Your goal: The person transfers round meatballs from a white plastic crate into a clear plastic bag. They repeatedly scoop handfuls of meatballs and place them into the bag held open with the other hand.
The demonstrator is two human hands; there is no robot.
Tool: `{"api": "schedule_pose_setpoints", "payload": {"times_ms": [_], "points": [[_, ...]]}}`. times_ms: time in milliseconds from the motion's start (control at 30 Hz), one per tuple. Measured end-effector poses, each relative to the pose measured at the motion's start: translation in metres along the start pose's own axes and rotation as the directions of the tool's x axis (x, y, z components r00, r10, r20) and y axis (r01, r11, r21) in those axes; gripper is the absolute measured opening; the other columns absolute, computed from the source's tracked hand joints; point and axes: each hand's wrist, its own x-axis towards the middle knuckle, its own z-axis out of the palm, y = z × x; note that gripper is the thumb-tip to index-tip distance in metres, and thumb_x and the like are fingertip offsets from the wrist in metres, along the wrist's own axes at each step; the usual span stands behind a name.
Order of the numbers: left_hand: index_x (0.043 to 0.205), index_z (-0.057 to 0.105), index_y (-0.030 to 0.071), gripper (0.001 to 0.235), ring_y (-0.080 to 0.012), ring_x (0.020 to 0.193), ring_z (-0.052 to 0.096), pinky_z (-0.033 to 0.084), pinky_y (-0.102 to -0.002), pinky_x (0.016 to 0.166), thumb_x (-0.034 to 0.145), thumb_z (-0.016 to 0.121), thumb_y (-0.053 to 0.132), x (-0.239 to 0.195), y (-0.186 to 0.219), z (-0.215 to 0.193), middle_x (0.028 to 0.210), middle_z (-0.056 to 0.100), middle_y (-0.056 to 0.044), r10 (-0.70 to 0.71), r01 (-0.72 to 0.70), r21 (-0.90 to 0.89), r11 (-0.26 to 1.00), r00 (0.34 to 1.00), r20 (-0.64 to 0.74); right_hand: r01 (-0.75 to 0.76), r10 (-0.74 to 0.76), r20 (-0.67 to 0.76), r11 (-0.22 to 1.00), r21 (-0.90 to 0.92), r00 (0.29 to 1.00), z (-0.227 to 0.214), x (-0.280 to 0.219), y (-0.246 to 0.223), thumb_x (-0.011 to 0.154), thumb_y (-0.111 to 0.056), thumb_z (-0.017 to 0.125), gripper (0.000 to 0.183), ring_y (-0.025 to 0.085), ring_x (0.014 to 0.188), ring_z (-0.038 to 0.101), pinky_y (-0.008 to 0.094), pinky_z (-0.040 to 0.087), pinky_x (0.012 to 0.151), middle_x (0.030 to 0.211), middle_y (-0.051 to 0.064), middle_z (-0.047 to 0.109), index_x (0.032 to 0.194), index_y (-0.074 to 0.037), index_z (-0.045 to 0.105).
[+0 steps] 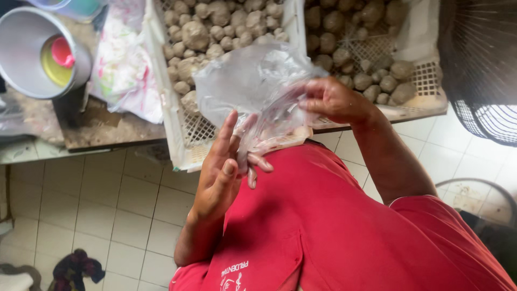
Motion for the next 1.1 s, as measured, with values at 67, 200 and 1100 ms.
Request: {"api": "schedule_pose_setpoints", "payload": {"times_ms": [67,200,1100], "points": [[0.170,0.003,0.007,0.088,-0.0269,0.109,0.069,0.052,-0.027,0.070,0.110,0.057,0.041,0.007,0.000,0.003,0.176,0.020,-0.028,-0.025,0.026,-0.026,0.999,0.999,0.027,-0.039,0.009,0.150,0.979,0.201,0.989,-0.024,-0.026,0.013,0.099,-0.011,0.066,0.034,0.022,0.109,0.071,0.036,0.059,0.097,0.116,0.015,0.075,0.130,0.003,0.067],[0.171,0.005,0.013,0.086,-0.0275,0.109,0.069,0.053,-0.025,0.068,0.111,0.060,0.038,0.027,0.012,0.018,0.181,0.012,-0.026,0.030,-0.028,-0.024,0.999,0.997,0.072,-0.356,0.322,-0.399,0.934,-0.012,0.858,-0.093,-0.042,0.065,0.102,-0.013,0.064,0.029,0.023,0.101,0.073,0.036,0.061,0.091,0.115,0.012,0.073,0.128,-0.002,0.065],[0.166,0.018,0.001,0.077,-0.0289,0.107,0.069,0.060,-0.032,0.085,0.100,0.058,-0.003,-0.025,-0.038,-0.018,0.157,0.036,-0.029,0.111,-0.104,0.042,0.994,0.881,-0.460,-0.678,0.179,-0.676,0.417,-0.605,0.715,-0.184,0.021,0.214,0.090,-0.011,0.072,0.043,0.050,0.129,0.051,0.054,0.049,0.105,0.149,0.028,0.044,0.133,-0.010,0.066]]}}
